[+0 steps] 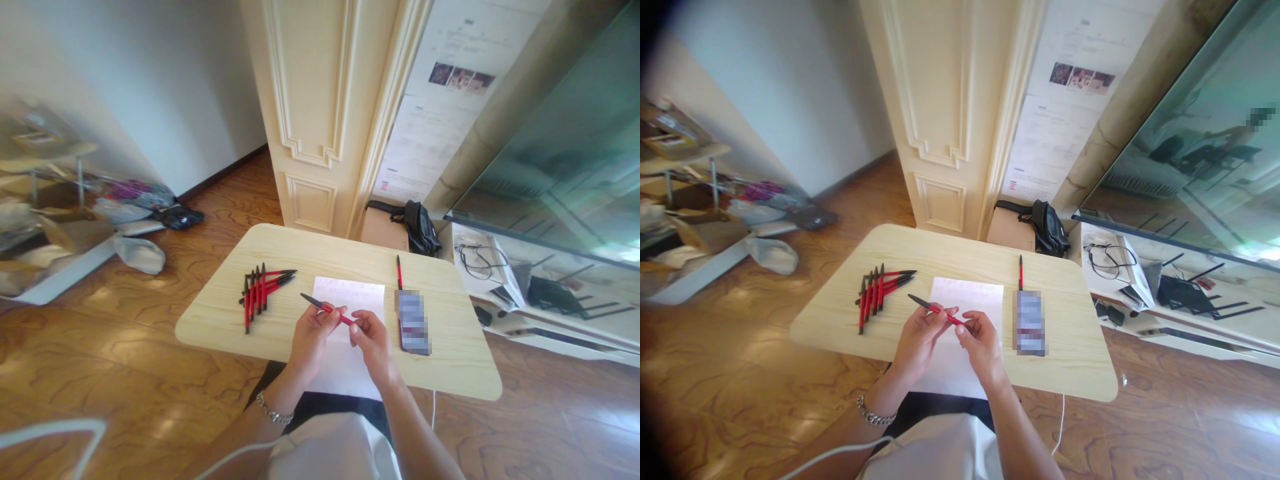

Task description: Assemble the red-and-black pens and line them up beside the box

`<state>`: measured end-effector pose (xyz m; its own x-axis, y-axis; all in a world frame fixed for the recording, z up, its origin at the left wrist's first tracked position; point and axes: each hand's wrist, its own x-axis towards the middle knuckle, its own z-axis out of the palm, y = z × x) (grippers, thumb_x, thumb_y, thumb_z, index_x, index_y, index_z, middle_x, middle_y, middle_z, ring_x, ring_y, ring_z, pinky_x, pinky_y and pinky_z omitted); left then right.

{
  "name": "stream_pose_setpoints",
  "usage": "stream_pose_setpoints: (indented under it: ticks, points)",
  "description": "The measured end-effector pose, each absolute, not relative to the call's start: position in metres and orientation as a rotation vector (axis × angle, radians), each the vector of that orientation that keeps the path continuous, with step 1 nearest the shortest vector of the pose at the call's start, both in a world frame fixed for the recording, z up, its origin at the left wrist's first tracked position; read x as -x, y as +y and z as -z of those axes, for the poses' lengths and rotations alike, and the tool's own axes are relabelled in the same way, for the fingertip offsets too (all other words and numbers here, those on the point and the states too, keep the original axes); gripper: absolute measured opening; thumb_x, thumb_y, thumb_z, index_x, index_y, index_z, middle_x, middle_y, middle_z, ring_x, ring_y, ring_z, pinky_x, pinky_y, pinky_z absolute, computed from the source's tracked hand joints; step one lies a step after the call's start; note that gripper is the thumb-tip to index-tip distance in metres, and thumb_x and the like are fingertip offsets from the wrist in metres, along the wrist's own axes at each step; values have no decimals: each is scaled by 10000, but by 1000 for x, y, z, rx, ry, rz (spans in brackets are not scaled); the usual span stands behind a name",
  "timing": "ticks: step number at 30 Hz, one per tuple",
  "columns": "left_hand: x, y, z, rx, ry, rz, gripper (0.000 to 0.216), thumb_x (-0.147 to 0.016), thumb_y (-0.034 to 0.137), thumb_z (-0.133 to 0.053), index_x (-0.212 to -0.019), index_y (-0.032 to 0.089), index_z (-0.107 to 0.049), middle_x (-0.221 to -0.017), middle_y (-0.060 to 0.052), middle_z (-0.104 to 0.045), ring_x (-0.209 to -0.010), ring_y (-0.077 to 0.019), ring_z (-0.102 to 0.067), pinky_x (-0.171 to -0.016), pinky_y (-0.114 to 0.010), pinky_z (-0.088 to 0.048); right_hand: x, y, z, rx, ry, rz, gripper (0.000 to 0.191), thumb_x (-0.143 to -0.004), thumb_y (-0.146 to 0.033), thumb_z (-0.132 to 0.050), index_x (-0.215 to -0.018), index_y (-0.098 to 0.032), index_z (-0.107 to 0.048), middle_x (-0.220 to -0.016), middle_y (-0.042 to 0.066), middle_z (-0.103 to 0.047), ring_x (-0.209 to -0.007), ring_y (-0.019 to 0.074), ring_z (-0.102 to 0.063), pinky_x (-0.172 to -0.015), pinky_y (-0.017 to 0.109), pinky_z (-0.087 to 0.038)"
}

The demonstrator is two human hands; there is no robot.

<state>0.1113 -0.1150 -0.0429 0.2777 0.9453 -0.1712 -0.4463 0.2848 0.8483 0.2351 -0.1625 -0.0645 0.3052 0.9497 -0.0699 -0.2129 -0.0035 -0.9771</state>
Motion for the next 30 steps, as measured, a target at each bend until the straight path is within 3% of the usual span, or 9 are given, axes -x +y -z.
stream_pose_setpoints:
  ticks: [5, 10, 16, 20, 24, 30]
  points:
    - [-120, -124, 43, -721, 738, -1025, 248, -738, 328, -706, -883, 142, -630, -987, -106, -711, -987, -239, -643, -925, -404, -467, -218, -161, 65, 950, -374, -1178, 166, -772, -337, -662, -879, -218, -616, -777, 2, -609, -622, 107, -539, -601, 260, -453]
    - [-113, -126, 51, -884, 800, -912, 400, -688, 272, -744, -1057, 146, -654, -1115, -129, -670, -1061, -262, -605, -889, -357, -479, -247, -140, 53, 799, -139, -1108, 162, -794, -389, -635, -823, -242, -573, -882, 7, -633, -814, 161, -605, -721, 327, -487]
    - [-95, -123, 73, -939, 945, -893, 379, -663, 260, -758, -1007, 145, -650, -939, -96, -708, -880, -201, -653, -780, -302, -499, -292, -124, 45, 659, -206, -1054, 219, -843, -459, -554, -788, -247, -550, -567, -62, -403, -475, 86, -400, -507, 240, -394]
    - [-92, -121, 81, -984, 954, -908, 356, -693, 281, -736, -1009, 153, -634, -877, -64, -691, -812, -172, -641, -715, -273, -495, -301, -123, 49, 717, -254, -1127, 410, -834, -560, -463, -617, -213, -469, -511, -62, -307, -418, 87, -290, -427, 234, -315]
    - [-91, -120, 81, -1011, 951, -899, 328, -704, 305, -721, -980, 150, -634, -797, -40, -675, -716, -149, -619, -650, -255, -482, -304, -121, 55, 790, -245, -1138, 361, -817, -470, -475, -569, -211, -426, -475, -78, -232, -394, 84, -219, -393, 216, -256]
    - [-89, -119, 78, -1036, 982, -900, 304, -704, 315, -711, -953, 154, -642, -763, -33, -668, -696, -149, -609, -631, -246, -471, -306, -121, 55, 790, -269, -1138, 352, -806, -472, -487, -577, -207, -452, -469, -80, -246, -388, 75, -238, -394, 207, -264]
